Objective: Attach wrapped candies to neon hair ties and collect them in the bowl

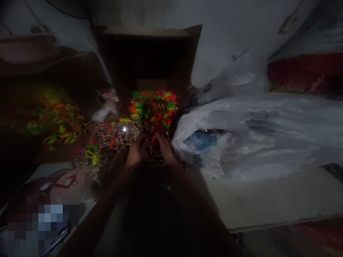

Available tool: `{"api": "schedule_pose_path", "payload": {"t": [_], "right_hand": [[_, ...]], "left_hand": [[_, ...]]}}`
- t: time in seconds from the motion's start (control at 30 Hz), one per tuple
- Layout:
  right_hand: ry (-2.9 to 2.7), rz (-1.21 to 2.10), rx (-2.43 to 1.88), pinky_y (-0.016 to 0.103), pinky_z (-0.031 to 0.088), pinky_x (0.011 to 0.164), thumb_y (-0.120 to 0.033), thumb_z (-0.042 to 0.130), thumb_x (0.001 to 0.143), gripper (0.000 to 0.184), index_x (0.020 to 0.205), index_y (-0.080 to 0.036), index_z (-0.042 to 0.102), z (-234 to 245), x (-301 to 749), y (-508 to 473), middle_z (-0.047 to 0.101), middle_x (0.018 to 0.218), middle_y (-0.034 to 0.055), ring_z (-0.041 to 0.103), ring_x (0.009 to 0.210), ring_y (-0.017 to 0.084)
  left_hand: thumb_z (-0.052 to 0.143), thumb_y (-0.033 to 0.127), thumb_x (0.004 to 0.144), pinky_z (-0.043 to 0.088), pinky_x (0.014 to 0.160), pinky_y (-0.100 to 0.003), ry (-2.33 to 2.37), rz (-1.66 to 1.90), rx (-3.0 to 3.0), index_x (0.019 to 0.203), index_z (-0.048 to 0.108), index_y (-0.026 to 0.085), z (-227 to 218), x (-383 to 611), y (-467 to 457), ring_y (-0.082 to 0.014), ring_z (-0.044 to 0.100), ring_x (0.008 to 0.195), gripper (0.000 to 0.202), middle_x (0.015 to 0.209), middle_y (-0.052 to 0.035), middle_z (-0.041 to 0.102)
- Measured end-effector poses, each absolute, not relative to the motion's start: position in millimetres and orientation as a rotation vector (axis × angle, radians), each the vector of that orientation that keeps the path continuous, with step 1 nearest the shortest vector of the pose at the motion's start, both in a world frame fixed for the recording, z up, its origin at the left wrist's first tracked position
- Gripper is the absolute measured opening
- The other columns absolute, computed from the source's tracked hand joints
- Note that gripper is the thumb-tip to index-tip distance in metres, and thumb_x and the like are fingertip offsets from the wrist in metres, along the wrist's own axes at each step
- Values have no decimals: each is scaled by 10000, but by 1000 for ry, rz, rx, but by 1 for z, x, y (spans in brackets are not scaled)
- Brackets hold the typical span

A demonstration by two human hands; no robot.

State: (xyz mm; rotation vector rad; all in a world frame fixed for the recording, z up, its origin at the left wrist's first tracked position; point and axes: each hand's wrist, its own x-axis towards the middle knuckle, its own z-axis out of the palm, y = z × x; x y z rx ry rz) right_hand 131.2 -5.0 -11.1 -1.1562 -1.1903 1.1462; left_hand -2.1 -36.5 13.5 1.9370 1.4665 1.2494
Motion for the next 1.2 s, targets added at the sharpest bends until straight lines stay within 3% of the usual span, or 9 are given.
{"api": "schedule_pose_path", "payload": {"t": [0.17,0.33,0.5,0.8,1.2], "right_hand": [[-1194,1119,-1158,311,434,917,-516,550,812,349,952,-222,675,-2,130,-12,697,976,4,597,975,191],[-1222,1093,-1165,296,439,885,-488,551,807,279,837,-226,643,5,133,-16,667,877,-5,581,894,175],[-1223,1086,-1193,317,430,929,-470,550,817,281,888,-225,668,5,132,-16,679,934,-2,585,926,179],[-1244,1095,-1184,320,430,955,-502,538,818,358,990,-222,682,2,129,-18,702,1000,12,589,989,187],[-1249,1055,-1219,334,431,966,-488,517,827,345,957,-212,680,4,129,-19,693,985,26,581,1020,196]], "left_hand": [[406,298,990,471,919,-330,1347,1257,2129,1079,590,193,7,-3,-33,-196,605,1020,229,1076,-88,662],[467,335,964,458,950,-412,1493,1175,2407,1098,555,157,8,0,-37,-256,522,1085,240,1088,-135,590],[436,321,974,442,944,-466,1658,1014,2607,1123,545,147,12,3,-38,-290,503,1090,254,1100,-153,574],[404,295,979,437,934,-469,1769,968,2639,1141,548,138,5,5,-37,-283,493,1059,267,1112,-153,565],[400,361,972,410,871,-475,1932,1029,2474,1094,585,111,8,16,-45,-328,478,1041,334,1112,-191,546]]}}
